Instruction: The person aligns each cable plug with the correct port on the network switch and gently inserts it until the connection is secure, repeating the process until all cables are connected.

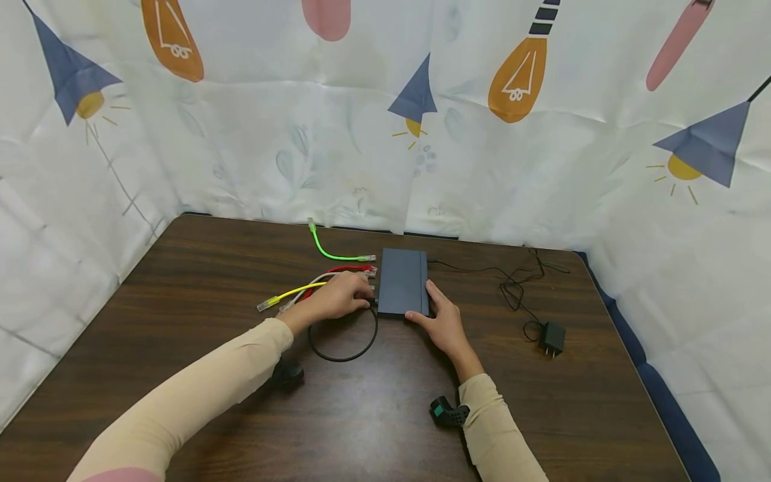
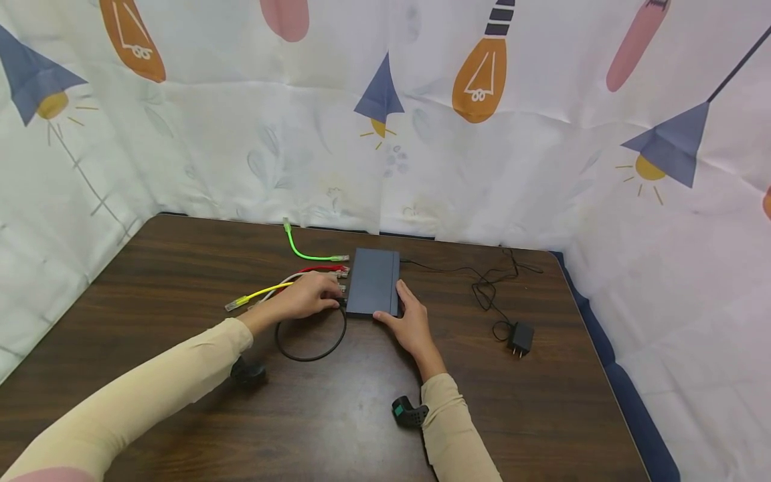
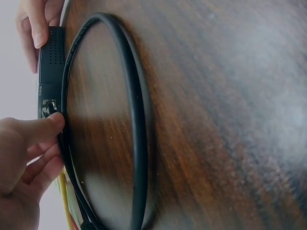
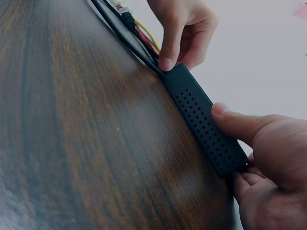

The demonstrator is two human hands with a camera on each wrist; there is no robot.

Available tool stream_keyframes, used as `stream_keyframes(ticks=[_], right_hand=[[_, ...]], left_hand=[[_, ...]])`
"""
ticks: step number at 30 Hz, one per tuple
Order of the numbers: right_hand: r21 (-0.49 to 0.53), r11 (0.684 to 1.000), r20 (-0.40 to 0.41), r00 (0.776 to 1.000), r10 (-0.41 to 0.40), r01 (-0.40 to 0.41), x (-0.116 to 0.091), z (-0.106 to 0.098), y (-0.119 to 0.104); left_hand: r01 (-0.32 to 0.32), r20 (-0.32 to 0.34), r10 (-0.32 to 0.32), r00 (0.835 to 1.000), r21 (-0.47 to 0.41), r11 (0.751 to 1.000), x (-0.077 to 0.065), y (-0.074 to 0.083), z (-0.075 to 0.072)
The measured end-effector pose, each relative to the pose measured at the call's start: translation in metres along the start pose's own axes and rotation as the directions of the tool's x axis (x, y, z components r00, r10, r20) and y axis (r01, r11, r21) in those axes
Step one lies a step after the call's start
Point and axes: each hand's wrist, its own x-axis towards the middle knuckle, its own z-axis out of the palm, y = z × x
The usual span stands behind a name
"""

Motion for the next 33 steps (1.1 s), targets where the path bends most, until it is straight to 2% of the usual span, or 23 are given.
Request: stream_keyframes(ticks=[22,33], right_hand=[[-0.055,0.998,-0.012,1.0,-0.007,0.006,0.003,0.003,-0.0009],[-0.04,0.999,-0.009,1.0,0.02,-0.021,0.0022,0.001,0.0001]], left_hand=[[-0.079,-0.024,0.079,0.997,0.008,0.997,0.0002,-0.0003,-0.0042],[-0.04,0.002,0.04,0.999,-0.024,0.999,0.0016,0.0001,-0.0016]])
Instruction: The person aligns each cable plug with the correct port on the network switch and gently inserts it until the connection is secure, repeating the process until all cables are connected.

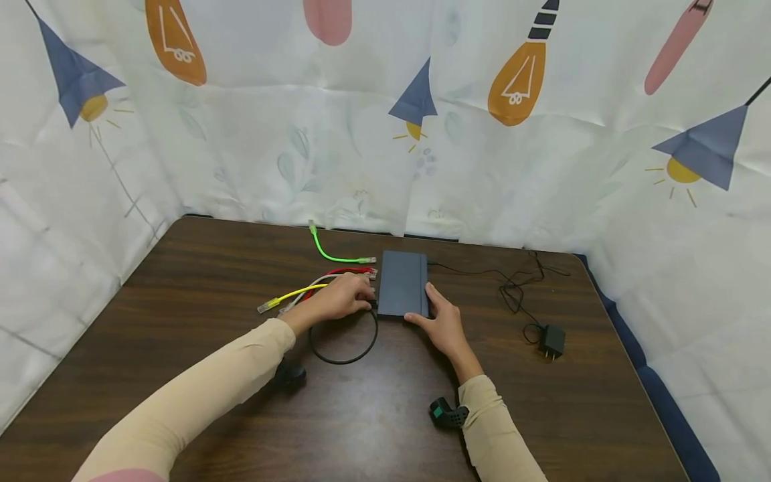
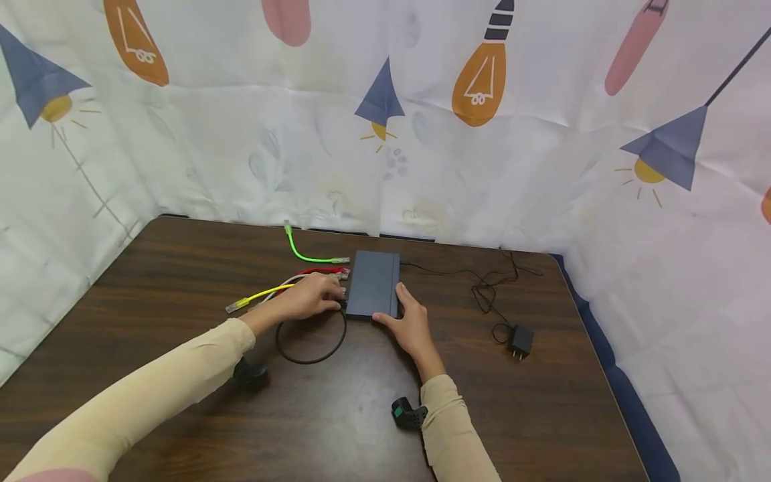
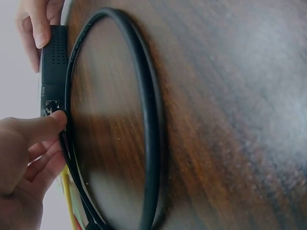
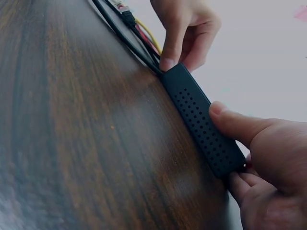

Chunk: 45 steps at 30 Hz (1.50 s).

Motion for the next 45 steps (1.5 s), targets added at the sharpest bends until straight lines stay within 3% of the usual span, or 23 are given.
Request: stream_keyframes(ticks=[12,16,25,35,45], right_hand=[[-0.001,0.999,0.005,0.999,0.044,-0.044,0.0,-0.002,0.0],[0.023,0.999,0.009,1.0,0.024,-0.024,-0.002,-0.001,-0.002],[0.032,0.999,-0.005,1.0,-0.01,0.01,-0.001,-0.002,-0.003],[0.027,1.0,0.002,1.0,-0.001,0.001,-0.002,-0.003,-0.006],[0.019,1.0,0.006,1.0,0.0,0.0,-0.003,-0.004,-0.004]], left_hand=[[0.081,0.041,-0.08,0.996,-0.024,0.996,-0.001,0.002,-0.003],[0.084,0.058,-0.083,0.995,-0.026,0.996,-0.005,0.0,-0.004],[0.068,0.016,-0.068,0.998,-0.028,0.997,-0.007,-0.002,-0.007],[0.119,0.01,-0.119,0.993,-0.041,0.992,-0.002,-0.001,-0.011],[0.154,0.009,-0.154,0.988,0.001,0.988,-0.001,-0.002,-0.012]])
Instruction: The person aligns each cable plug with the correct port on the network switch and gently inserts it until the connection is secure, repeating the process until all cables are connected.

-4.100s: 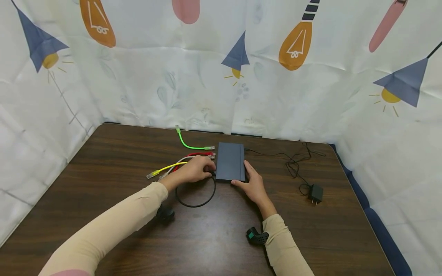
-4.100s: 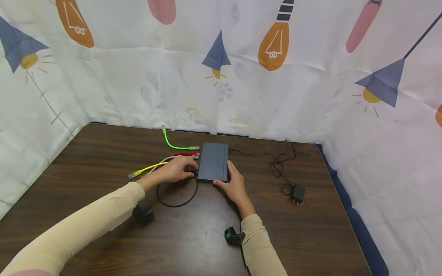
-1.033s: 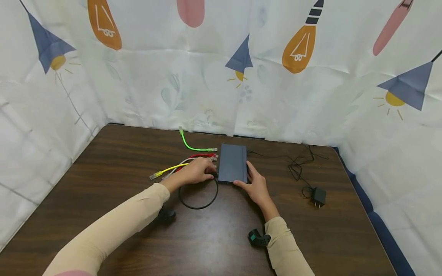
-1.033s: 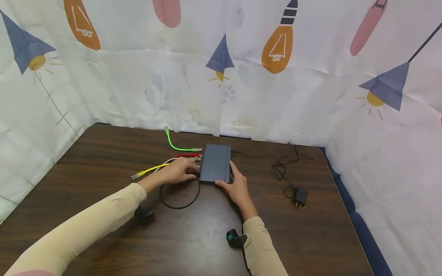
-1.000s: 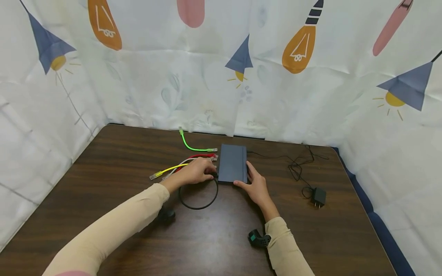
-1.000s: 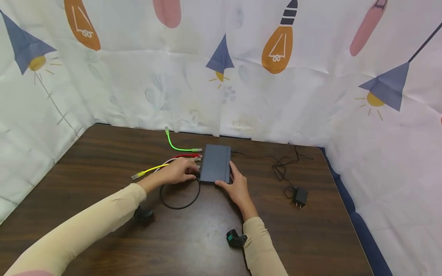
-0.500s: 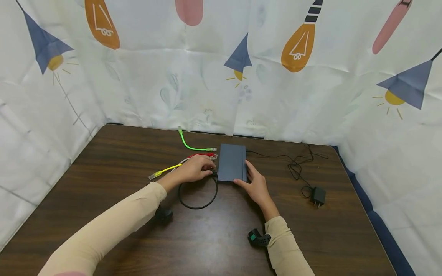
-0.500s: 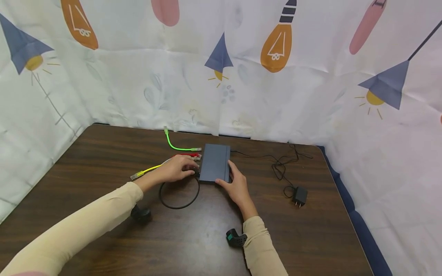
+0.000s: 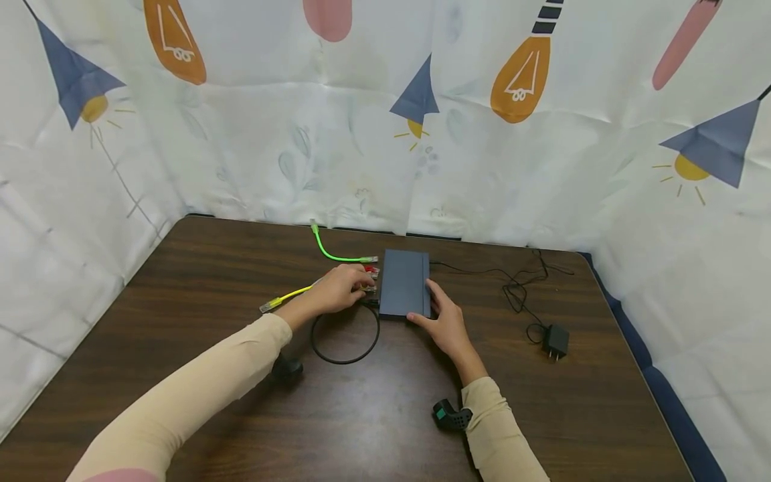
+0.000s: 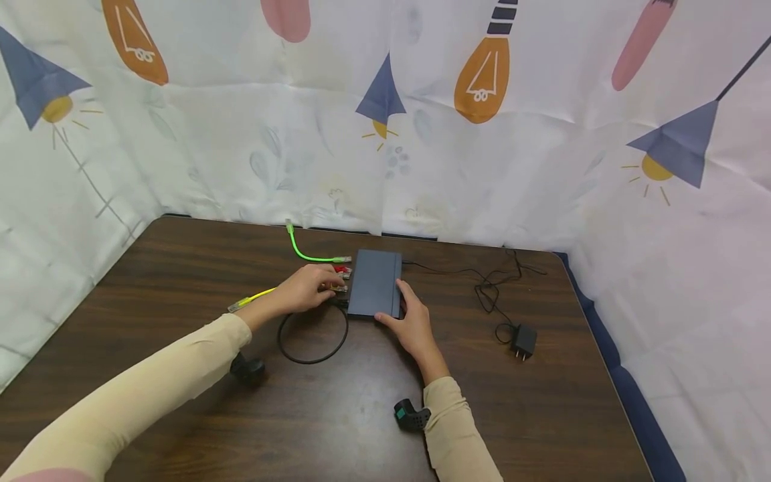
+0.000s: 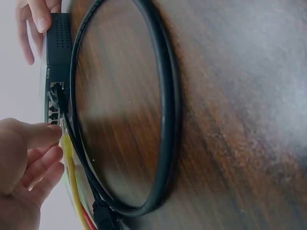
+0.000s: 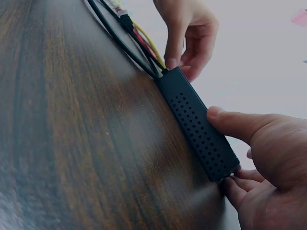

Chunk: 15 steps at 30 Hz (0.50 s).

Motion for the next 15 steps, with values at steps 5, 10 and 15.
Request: stream_keyframes(ticks=[5,10,15], right_hand=[[-0.004,1.0,-0.008,1.0,-0.004,0.004,-0.0006,-0.0012,0.002],[0.002,1.0,-0.001,1.0,0.001,-0.001,-0.0009,-0.0008,0.0014],[0.002,1.0,0.003,1.0,-0.006,0.005,-0.0006,-0.0005,0.0006]], left_hand=[[-0.006,-0.004,0.006,1.0,0.006,1.0,0.0015,-0.0014,-0.0025],[0.005,-0.013,-0.005,1.0,0.021,1.0,0.0016,-0.0033,-0.0035],[0.013,0.001,-0.013,1.0,0.016,1.0,0.0008,-0.0046,-0.0031]])
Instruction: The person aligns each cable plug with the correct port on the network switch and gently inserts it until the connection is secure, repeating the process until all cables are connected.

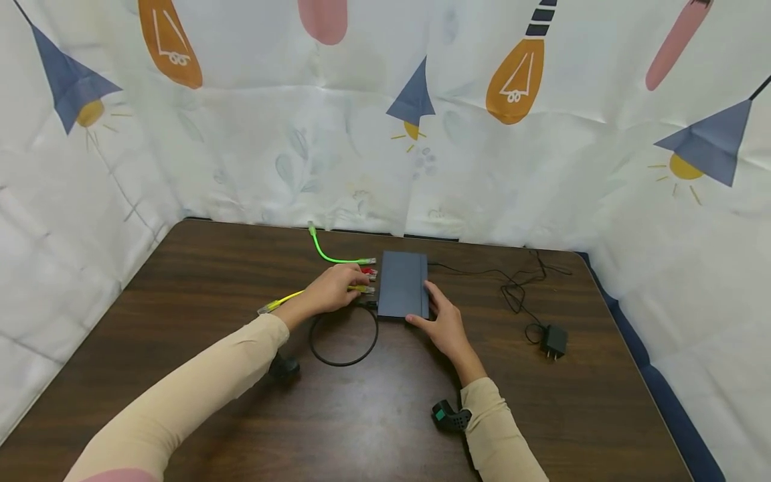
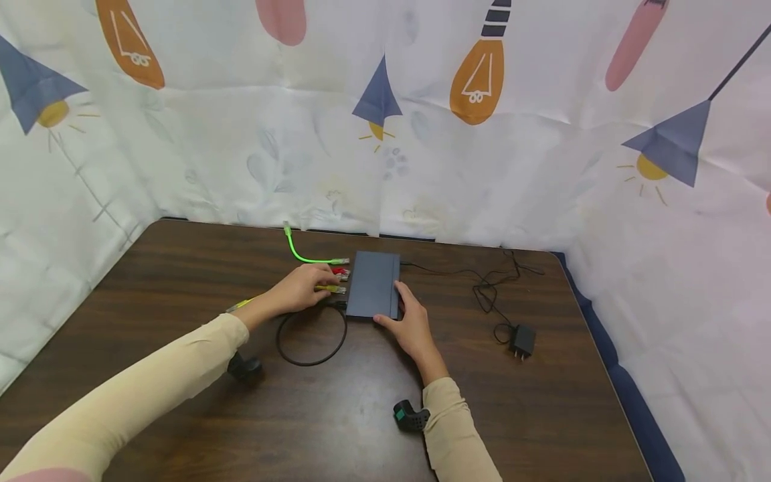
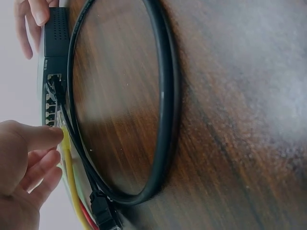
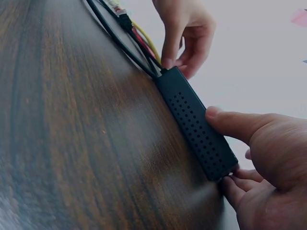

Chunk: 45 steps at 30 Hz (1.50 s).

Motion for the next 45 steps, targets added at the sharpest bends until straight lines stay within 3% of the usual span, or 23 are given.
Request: stream_keyframes(ticks=[12,21,33,45], right_hand=[[0.011,1.0,-0.008,1.0,0.001,-0.001,-0.0001,0.0006,0.0009],[0.011,1.0,-0.018,1.0,-0.007,0.007,0.0008,0.0011,0.0026],[0.007,1.0,-0.015,1.0,-0.004,0.004,0.0006,0.0019,0.0037],[0.006,1.0,-0.011,1.0,-0.014,0.014,0.0024,0.0008,0.0049]], left_hand=[[0.042,0.023,-0.042,0.999,-0.006,0.999,0.0032,-0.0042,0.0031],[0.012,0.01,-0.012,1.0,0.004,1.0,0.0066,-0.0072,0.006],[0.027,0.034,-0.027,0.999,0.001,1.0,0.0077,-0.0078,0.0045],[-0.014,0.014,0.013,1.0,0.019,1.0,0.0056,-0.0066,0.0054]])
